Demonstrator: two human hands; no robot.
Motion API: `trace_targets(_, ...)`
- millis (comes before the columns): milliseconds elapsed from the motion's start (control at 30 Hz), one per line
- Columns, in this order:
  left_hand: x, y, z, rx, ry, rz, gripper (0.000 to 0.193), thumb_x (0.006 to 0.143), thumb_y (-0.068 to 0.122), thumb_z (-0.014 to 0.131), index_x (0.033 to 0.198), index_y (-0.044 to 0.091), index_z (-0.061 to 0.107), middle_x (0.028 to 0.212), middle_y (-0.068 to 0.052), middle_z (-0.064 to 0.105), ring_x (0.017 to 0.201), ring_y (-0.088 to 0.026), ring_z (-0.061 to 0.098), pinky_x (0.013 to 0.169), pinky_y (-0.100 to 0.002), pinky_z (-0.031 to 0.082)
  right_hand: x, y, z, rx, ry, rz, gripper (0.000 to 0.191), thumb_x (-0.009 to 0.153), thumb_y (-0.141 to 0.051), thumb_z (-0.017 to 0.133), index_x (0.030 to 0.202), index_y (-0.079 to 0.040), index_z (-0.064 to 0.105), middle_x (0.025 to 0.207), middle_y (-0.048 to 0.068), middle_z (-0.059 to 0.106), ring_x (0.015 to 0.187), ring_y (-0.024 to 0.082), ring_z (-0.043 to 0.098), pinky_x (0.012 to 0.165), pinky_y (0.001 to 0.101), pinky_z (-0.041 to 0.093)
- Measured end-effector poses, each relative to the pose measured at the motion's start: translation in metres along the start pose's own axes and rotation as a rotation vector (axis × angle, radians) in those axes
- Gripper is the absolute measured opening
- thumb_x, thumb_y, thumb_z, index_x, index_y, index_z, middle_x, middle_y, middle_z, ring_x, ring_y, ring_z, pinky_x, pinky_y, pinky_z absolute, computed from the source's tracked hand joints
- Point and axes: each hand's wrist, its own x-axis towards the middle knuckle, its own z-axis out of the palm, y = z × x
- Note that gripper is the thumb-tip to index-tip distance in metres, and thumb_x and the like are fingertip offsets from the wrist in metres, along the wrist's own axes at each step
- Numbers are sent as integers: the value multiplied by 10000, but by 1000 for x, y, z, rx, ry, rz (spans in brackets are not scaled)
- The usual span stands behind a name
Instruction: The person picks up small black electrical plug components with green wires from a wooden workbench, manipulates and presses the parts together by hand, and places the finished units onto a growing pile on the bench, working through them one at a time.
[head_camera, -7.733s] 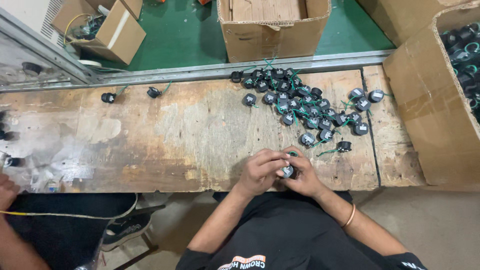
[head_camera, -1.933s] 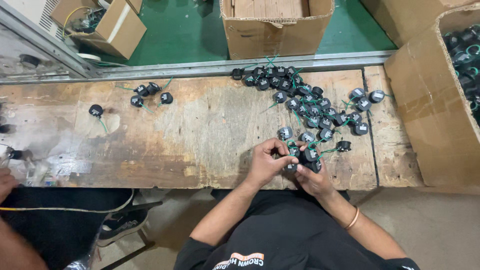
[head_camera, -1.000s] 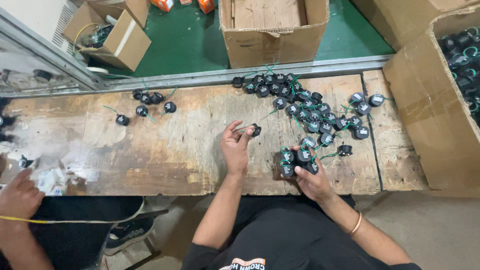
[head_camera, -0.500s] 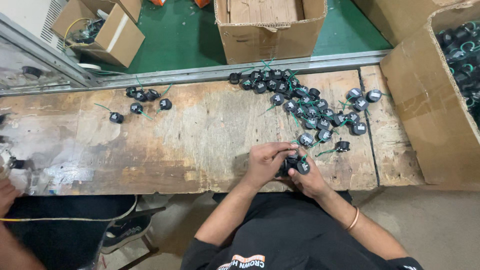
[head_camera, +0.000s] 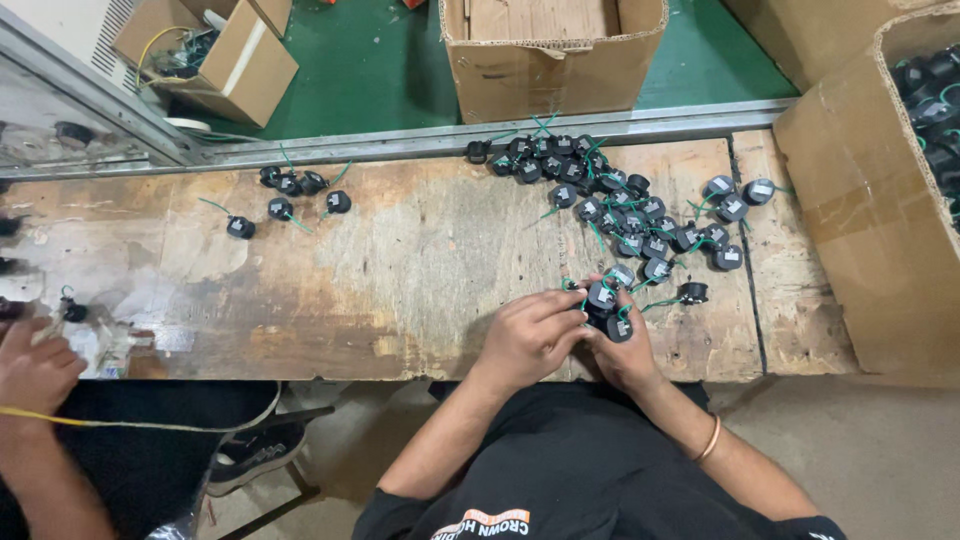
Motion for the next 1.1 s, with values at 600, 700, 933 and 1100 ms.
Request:
trace_targets(600,12,6,12,-235,98,-181,135,853,12,781,958,48,703,1038,-90,759,993,-260,754,861,-358,604,-4,-8,1,173,-162,94,899,924,-233,791,1626,-93,248,1468,93,474,1316,213,535,1093,394,467)
trace_targets(700,15,12,14,-72,43,-44,175,829,11,767,992,49,715,1097,-89,752,1063,-291,740,930,-398,592,-5,-11,1,117,-161,114,912,957,-224,789,1690,-75,267,1515,96,466,1320,211,511,1066,394,447)
trace_targets(933,-11,-23,9,-159,262,-221,148,889,70,787,1012,37,712,1157,-110,747,1093,-263,734,931,-362,590,-2,-26,8,334,-76,196,757,905,-52,727,1538,-117,318,1436,117,481,1297,292,558,995,574,549)
trace_targets(1100,-28,-81,17,-456,369,-664,136,948,57,728,1083,42,728,1040,-105,729,909,-163,698,802,-273,579,1,-31,23,174,-19,200,710,832,100,701,1457,-82,418,1414,108,528,1274,272,568,976,528,550)
